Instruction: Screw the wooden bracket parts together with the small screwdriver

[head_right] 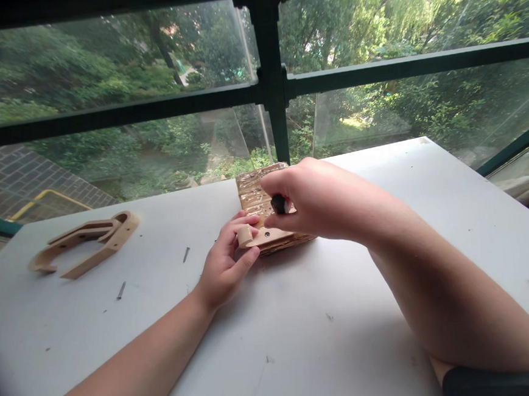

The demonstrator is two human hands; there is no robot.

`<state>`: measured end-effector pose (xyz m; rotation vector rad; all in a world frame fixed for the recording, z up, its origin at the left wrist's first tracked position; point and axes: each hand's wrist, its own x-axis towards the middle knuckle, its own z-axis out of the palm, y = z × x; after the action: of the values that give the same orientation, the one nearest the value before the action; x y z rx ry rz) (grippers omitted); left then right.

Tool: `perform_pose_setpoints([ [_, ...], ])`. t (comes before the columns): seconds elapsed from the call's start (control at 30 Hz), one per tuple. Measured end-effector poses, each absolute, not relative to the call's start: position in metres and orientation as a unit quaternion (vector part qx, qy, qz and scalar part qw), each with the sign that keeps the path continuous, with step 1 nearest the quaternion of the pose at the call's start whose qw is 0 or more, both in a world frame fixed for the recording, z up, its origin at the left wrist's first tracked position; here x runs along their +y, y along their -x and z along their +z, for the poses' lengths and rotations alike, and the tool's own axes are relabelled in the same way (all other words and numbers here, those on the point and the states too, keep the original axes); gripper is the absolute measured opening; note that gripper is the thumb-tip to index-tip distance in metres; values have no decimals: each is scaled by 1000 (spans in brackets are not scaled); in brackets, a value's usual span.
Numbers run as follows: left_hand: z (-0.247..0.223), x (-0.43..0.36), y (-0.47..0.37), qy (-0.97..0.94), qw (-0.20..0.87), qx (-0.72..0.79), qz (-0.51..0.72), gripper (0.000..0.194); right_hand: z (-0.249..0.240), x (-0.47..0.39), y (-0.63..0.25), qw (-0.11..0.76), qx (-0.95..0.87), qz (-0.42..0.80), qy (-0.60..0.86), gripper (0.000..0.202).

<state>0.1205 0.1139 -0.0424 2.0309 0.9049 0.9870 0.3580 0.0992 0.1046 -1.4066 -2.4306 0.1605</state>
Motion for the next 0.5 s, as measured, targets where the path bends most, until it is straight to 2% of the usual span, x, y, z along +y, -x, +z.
perform_pose_setpoints([
  [0.3,-43,114,-120,-784,346,349,380,26,100,103,-356,180,-849,64,492,23],
  [0.5,-43,114,-121,-779,356,351,379,30,91,105,-351,215,-871,161,411,11],
])
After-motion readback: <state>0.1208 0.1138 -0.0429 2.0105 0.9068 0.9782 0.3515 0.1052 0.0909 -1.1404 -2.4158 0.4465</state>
